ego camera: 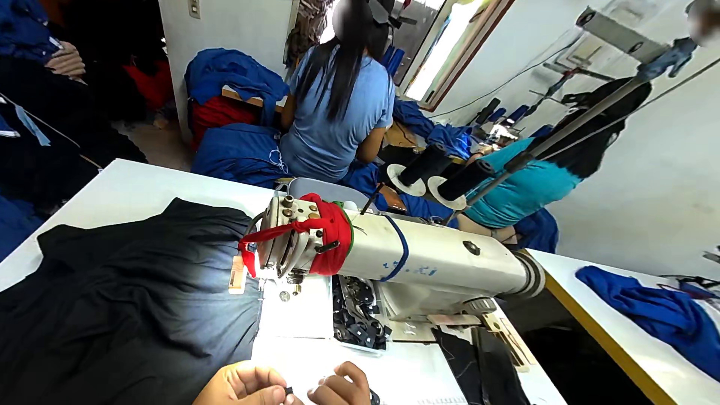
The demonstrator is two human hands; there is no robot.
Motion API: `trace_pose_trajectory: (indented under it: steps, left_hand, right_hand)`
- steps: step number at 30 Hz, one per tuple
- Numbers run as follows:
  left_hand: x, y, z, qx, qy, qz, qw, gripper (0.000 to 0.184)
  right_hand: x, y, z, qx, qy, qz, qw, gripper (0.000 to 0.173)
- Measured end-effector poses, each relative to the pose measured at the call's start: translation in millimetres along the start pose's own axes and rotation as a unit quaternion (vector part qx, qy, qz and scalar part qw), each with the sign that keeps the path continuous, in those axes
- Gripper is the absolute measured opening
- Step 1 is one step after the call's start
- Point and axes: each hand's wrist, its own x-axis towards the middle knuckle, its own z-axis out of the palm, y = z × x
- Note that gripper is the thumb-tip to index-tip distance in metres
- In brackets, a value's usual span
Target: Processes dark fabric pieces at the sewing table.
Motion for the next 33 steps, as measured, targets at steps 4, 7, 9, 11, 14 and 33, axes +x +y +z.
trace_pose_trajectory:
  steps: [4, 7, 9, 11, 14, 33]
  left_hand:
    - [0, -2, 5, 0.11, 0.074, 0.08, 0.988, 0.016]
    - [-1, -2, 8, 0.166, 0.1, 0.098, 0.976, 0.019]
    - [-1, -2, 10, 0.179, 0.108, 0.096, 0.973, 0.021]
    - [-1, -2, 10, 0.184, 0.113, 0.095, 0.972, 0.023]
    - [-1, -3, 11, 0.183, 0.117, 0.101, 0.971, 0.025]
    - [5, -12, 8, 0.138, 0.152, 0.115, 0.972, 0.029]
  right_hand:
    - [-1, -2, 0, 0.047, -0.006, 0.117, 0.992, 0.012]
    - [3, -6, -1, 0.109, -0.026, 0.229, 0.967, 0.013]
    - [8, -9, -3, 0.165, -0.046, 0.295, 0.94, 0.013]
    - [11, -12, -3, 0.208, -0.064, 0.347, 0.912, 0.013]
    - [14, -15, -2, 0.242, -0.073, 0.388, 0.886, 0.013]
    - [18, -21, 13, 0.228, -0.053, 0.403, 0.885, 0.007]
